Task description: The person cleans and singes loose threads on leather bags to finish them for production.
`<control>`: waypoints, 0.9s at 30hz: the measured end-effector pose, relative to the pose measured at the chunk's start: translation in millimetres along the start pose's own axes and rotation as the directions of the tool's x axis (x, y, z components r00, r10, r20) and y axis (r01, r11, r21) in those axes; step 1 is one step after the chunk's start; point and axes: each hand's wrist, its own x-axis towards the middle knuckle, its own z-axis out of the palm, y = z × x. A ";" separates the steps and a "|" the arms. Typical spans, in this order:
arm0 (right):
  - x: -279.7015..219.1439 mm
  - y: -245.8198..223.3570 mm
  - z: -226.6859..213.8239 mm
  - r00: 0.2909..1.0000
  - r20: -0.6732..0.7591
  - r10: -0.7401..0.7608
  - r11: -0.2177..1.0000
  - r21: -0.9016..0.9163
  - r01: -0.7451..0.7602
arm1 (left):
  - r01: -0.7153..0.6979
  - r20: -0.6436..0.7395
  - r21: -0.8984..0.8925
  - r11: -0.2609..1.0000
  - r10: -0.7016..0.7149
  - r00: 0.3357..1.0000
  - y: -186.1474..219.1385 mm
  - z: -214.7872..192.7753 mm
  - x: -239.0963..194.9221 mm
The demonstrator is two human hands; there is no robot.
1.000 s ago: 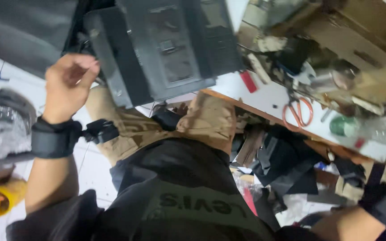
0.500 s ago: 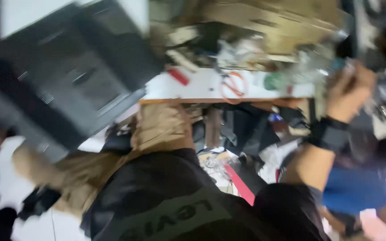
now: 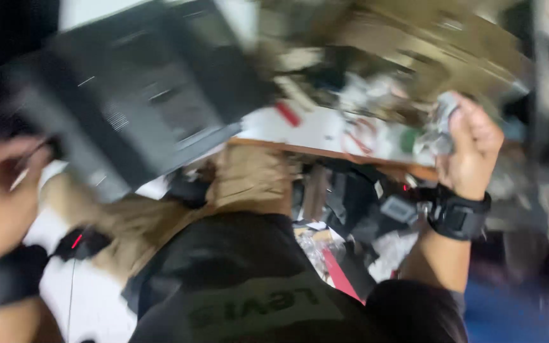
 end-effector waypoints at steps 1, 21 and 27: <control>4.5 26.0 11.0 0.992 0.124 -0.014 0.998 -0.056 0.022 | -0.094 -0.017 0.057 0.994 0.095 0.995 17.6 5.1 0.2; 62.9 49.4 379.9 0.135 0.957 -0.258 0.606 0.052 0.794 | -0.478 0.359 0.384 0.790 0.349 0.865 95.9 66.4 55.3; 65.7 57.1 373.5 0.050 0.989 -0.139 0.538 0.033 0.842 | -0.510 0.368 0.368 0.777 0.382 0.848 83.9 68.0 56.5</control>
